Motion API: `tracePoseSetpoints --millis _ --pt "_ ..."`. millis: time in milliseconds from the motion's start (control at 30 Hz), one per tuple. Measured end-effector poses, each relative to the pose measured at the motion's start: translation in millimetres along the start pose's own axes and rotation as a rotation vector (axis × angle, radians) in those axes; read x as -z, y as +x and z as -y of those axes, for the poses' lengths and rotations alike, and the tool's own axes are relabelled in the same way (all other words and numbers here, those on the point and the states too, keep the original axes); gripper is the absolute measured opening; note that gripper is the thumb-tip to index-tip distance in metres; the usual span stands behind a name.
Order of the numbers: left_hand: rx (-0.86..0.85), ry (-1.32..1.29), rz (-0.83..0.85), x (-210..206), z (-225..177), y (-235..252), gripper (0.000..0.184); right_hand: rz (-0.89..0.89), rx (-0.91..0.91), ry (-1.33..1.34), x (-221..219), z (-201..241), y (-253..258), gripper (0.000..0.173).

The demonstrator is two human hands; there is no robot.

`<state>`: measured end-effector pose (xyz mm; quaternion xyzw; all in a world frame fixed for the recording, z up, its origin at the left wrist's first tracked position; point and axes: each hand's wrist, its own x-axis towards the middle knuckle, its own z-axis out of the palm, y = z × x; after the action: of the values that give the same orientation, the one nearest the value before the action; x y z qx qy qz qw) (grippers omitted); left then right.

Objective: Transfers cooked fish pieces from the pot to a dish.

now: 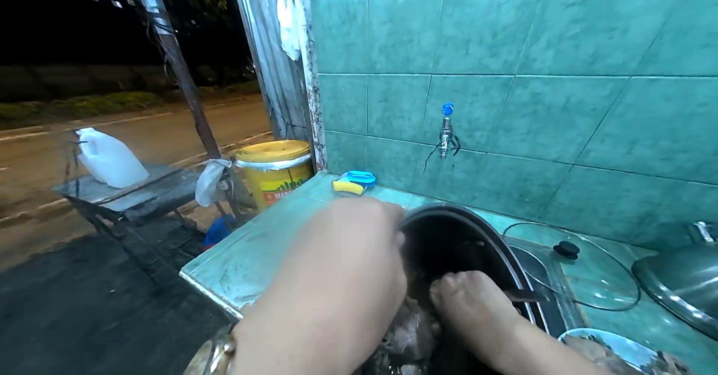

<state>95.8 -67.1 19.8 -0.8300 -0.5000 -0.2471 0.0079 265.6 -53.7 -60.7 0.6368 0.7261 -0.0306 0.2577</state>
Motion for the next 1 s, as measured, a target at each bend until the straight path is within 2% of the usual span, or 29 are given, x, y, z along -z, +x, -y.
tracePoseSetpoints --millis 100,267,467,533,600,667,700,733,800,867,1000 --pt "-0.044 0.010 -0.038 -1.9 -0.6 -1.5 0.010 0.092 0.007 0.007 8.6 -6.3 -0.7 0.019" --pt "-0.063 0.022 -0.042 -2.2 -1.7 -2.2 0.011 0.131 0.040 0.027 10.8 -9.7 -11.9 0.019" --pt "-0.051 0.009 -0.008 -0.1 -4.3 -2.1 0.014 0.122 0.050 0.024 4.2 -5.3 -16.3 0.024" --pt "-0.064 0.010 -0.015 -0.3 -4.4 -2.0 0.014 0.110 0.103 0.051 -0.4 -1.7 -25.0 0.024" --pt "-0.066 0.013 -0.022 -1.0 -3.5 -1.9 0.011 -0.072 0.221 0.074 -16.0 0.1 -43.1 0.019" --pt "-0.033 0.001 0.016 1.2 -5.6 -2.0 0.010 -0.356 0.328 0.106 -38.9 0.7 -56.6 0.016" --pt "-0.027 0.002 0.028 2.0 -6.0 -2.1 0.010 -0.421 0.354 0.113 -45.5 1.1 -61.8 0.016" --pt "-0.040 0.007 0.017 1.6 -4.7 -2.4 0.010 -0.403 0.360 0.118 -46.8 0.3 -67.7 0.018" --pt "-0.085 0.011 -0.040 -1.3 -0.3 -3.2 0.011 -0.304 0.325 0.111 -43.8 -5.4 -77.4 0.022" --pt "-0.112 0.007 -0.068 -2.7 1.2 -4.3 0.013 -0.254 0.216 0.115 -39.9 -13.2 -82.7 0.022" --pt "-0.204 -0.026 -0.140 -5.3 6.5 -5.6 0.021 -0.368 -0.027 0.122 -41.1 -20.4 -77.4 0.020"
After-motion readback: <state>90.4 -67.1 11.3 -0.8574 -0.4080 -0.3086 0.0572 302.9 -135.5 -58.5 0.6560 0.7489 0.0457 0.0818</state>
